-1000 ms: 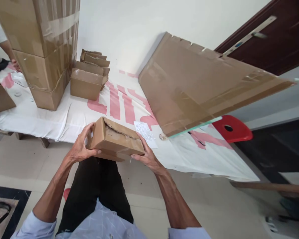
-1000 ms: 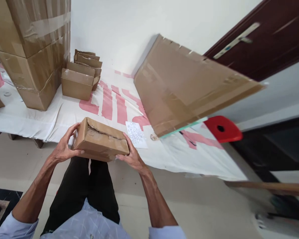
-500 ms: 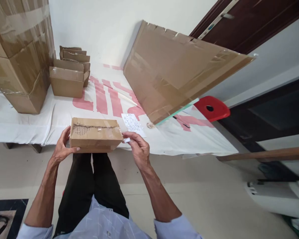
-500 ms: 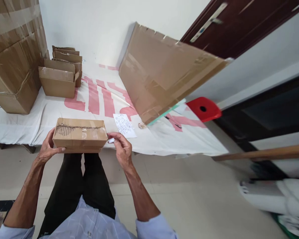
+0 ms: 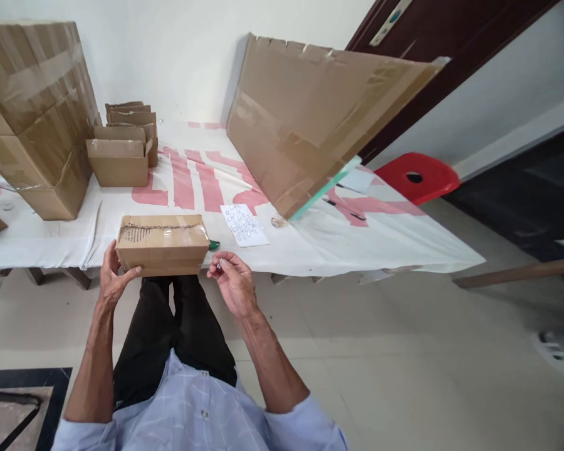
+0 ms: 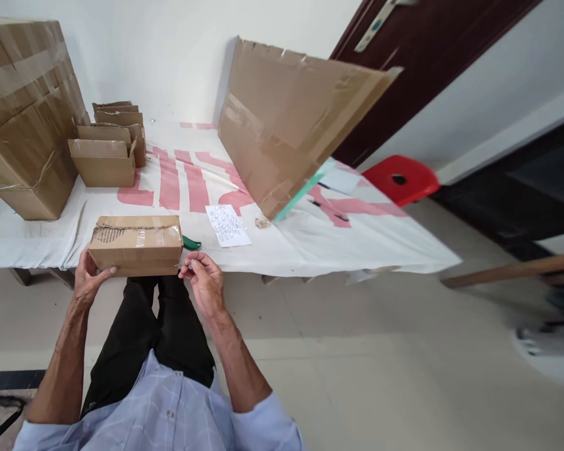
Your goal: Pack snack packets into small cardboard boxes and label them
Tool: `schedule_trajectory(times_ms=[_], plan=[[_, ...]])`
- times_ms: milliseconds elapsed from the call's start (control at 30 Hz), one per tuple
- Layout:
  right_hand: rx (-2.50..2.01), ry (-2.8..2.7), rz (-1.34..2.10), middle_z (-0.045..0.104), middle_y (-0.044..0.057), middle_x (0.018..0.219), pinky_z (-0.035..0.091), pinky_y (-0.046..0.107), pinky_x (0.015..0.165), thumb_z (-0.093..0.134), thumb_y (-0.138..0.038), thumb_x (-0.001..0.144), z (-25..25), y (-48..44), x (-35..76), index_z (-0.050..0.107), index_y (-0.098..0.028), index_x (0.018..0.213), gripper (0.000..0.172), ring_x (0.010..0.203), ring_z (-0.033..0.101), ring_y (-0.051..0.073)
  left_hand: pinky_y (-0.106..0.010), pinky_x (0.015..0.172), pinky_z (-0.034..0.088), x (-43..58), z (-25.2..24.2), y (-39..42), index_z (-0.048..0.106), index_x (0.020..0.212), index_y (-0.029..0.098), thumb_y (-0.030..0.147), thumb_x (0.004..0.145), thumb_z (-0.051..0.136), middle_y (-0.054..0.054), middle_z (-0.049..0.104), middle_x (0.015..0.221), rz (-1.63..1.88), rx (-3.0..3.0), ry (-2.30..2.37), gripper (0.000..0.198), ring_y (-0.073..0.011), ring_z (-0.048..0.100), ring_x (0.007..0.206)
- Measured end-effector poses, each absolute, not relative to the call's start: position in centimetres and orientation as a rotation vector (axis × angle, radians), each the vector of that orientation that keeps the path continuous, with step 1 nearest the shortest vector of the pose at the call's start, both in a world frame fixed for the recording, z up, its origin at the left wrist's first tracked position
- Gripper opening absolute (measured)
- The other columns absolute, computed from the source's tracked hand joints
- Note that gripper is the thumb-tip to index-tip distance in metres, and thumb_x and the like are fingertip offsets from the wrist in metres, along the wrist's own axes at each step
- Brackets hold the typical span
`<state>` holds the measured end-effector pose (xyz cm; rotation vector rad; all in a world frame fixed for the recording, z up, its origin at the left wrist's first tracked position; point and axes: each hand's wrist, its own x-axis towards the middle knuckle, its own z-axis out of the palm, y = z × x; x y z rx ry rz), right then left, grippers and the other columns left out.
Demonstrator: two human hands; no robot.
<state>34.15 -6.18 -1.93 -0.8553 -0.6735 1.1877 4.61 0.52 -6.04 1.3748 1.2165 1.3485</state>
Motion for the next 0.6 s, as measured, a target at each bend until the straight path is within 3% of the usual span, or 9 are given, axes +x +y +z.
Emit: schedule_trajectory(times_ms=[100,200,300,400,467,600], plan=[[-0.747,-0.651,1.327,0.067,0.0,0.087,0.06,0.03,0.069,0.086,-0.043,0.084,-1.2,-7.5,33.8,0.075,-0.025,0.1,0.026,0.075,0.063,0.014,-0.046,0.109,0.057,5.2,-6.2,-1.1,0.047,0.155,0.028,0.056,0.065,0.097,-0.018,0.056,0.156,1.514,1.325,1.339,0.107,-0.0366,0.055,0.149],[-0.638,-0.659,1.448,0.073,0.002,0.095,0.063,0.031,0.075,0.085,-0.048,0.088,-0.3,-9.1,33.2,0.076,-0.027,0.107,0.03,0.085,0.068,0.016,-0.036,0.09,0.059,6.1,-5.2,-3.3,0.059,0.141,0.026,0.047,0.069,0.094,-0.01,0.066,0.129,1.71,1.3,1.467,0.082,-0.0259,0.069,0.119],[-0.548,-0.695,1.502,0.078,0.004,0.106,0.064,0.034,0.085,0.084,-0.05,0.089,0.7,-10.6,32.6,0.078,-0.028,0.111,0.032,0.1,0.072,0.02,-0.029,0.078,0.055,7.5,-2.5,-5.7,0.069,0.117,0.022,0.038,0.074,0.09,-0.001,0.064,0.099,1.855,1.401,1.477,0.05,-0.016,0.066,0.089],[-0.532,-0.736,1.454,0.081,0.004,0.11,0.063,0.038,0.093,0.085,-0.049,0.089,1.7,-11.7,32.0,0.078,-0.03,0.11,0.029,0.107,0.073,0.021,-0.027,0.073,0.052,9.5,0.6,-8.1,0.073,0.093,0.021,0.036,0.085,0.083,0.002,0.062,0.083,1.772,1.54,1.326,0.021,-0.013,0.06,0.075],[-0.564,-0.771,1.39,0.082,0.004,0.109,0.063,0.041,0.096,0.086,-0.048,0.089,2.3,-12.4,31.6,0.078,-0.03,0.108,0.027,0.107,0.074,0.022,-0.027,0.071,0.052,11.0,2.2,-9.6,0.076,0.087,0.02,0.039,0.087,0.083,-0.001,0.066,0.082,1.591,1.513,1.157,0.021,-0.0137,0.062,0.073],[-0.604,-0.852,1.263,0.084,0.004,0.109,0.062,0.043,0.099,0.086,-0.048,0.09,3.2,-13.6,30.9,0.079,-0.029,0.105,0.025,0.105,0.077,0.023,-0.028,0.071,0.055,13.3,3.6,-11.5,0.083,0.093,0.02,0.048,0.083,0.088,-0.005,0.074,0.09,1.317,1.358,0.94,0.03,-0.0158,0.066,0.075]])
